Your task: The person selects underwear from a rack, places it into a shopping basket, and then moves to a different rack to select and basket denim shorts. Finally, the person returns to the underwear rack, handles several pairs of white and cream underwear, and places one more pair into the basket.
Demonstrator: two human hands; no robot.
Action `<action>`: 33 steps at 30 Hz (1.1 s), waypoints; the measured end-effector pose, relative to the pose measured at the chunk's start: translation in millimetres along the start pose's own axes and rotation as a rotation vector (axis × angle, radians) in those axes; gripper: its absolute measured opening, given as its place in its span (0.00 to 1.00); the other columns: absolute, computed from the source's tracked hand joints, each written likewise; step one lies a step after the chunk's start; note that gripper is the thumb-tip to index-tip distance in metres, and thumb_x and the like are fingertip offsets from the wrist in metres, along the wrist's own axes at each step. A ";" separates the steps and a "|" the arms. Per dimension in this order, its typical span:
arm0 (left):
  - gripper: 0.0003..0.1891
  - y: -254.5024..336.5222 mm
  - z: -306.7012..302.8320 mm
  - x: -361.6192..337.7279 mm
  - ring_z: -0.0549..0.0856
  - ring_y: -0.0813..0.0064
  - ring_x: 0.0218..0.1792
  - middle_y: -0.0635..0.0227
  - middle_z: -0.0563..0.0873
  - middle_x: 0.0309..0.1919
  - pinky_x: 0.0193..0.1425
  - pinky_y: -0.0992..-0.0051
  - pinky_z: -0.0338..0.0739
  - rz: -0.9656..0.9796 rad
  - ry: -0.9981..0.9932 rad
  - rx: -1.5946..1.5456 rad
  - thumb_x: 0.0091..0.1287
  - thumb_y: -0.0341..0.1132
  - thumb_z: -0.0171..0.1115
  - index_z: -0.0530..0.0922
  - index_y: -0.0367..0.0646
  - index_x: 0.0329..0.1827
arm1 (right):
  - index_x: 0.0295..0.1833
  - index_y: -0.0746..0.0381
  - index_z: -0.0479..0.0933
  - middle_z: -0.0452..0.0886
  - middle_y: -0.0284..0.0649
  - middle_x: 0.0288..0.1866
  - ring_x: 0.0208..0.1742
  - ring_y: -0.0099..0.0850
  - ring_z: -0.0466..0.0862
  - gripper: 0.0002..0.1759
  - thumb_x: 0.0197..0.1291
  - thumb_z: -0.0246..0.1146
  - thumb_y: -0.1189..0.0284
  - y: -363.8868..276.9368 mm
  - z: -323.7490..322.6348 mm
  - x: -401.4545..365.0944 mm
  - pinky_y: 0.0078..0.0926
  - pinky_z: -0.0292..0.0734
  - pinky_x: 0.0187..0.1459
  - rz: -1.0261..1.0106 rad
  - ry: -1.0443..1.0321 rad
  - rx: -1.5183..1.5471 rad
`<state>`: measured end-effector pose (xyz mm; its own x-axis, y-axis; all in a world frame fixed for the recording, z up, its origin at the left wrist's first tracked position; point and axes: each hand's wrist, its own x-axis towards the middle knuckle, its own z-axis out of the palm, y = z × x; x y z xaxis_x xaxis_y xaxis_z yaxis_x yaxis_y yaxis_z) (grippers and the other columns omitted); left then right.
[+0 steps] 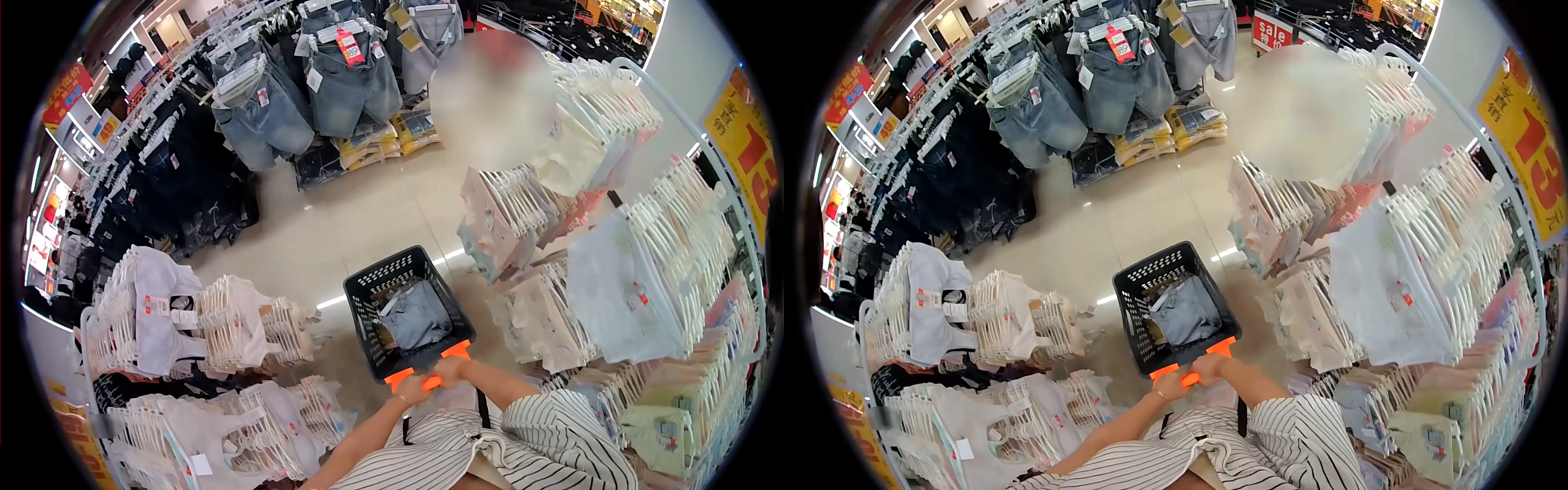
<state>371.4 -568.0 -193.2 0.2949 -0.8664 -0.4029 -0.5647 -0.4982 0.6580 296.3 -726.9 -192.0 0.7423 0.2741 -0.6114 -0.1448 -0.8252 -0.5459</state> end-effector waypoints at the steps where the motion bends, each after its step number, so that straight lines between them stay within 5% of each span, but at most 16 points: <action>1: 0.17 0.5 -10.1 4.5 0.82 0.56 0.39 0.54 0.82 0.36 0.42 0.63 0.76 0.023 0.010 -0.034 0.52 0.47 0.61 0.81 0.45 0.38 | 0.37 0.57 0.79 0.82 0.45 0.37 0.39 0.44 0.81 0.16 0.43 0.61 0.61 2.4 -6.6 4.1 0.40 0.76 0.42 -0.014 0.023 0.001; 17: 0.13 -53.3 -102.7 77.9 0.82 0.57 0.23 0.59 0.81 0.20 0.31 0.61 0.77 0.077 0.042 0.420 0.52 0.47 0.61 0.77 0.50 0.34 | 0.35 0.59 0.80 0.82 0.49 0.35 0.37 0.44 0.82 0.15 0.44 0.58 0.63 15.5 -100.7 73.1 0.39 0.77 0.41 -0.001 0.130 0.145; 33: 0.11 -106.1 -226.9 207.0 0.84 0.62 0.25 0.64 0.83 0.22 0.27 0.62 0.77 0.283 -0.083 0.552 0.55 0.45 0.58 0.77 0.50 0.35 | 0.37 0.59 0.78 0.81 0.47 0.34 0.38 0.45 0.81 0.16 0.45 0.59 0.60 44.4 -213.1 142.4 0.41 0.75 0.41 0.188 0.386 0.332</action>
<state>667.3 -702.1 -202.0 0.0271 -0.9459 -0.3234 -0.9337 -0.1395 0.3297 535.0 -829.7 -181.2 0.8611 -0.1160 -0.4951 -0.4506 -0.6252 -0.6372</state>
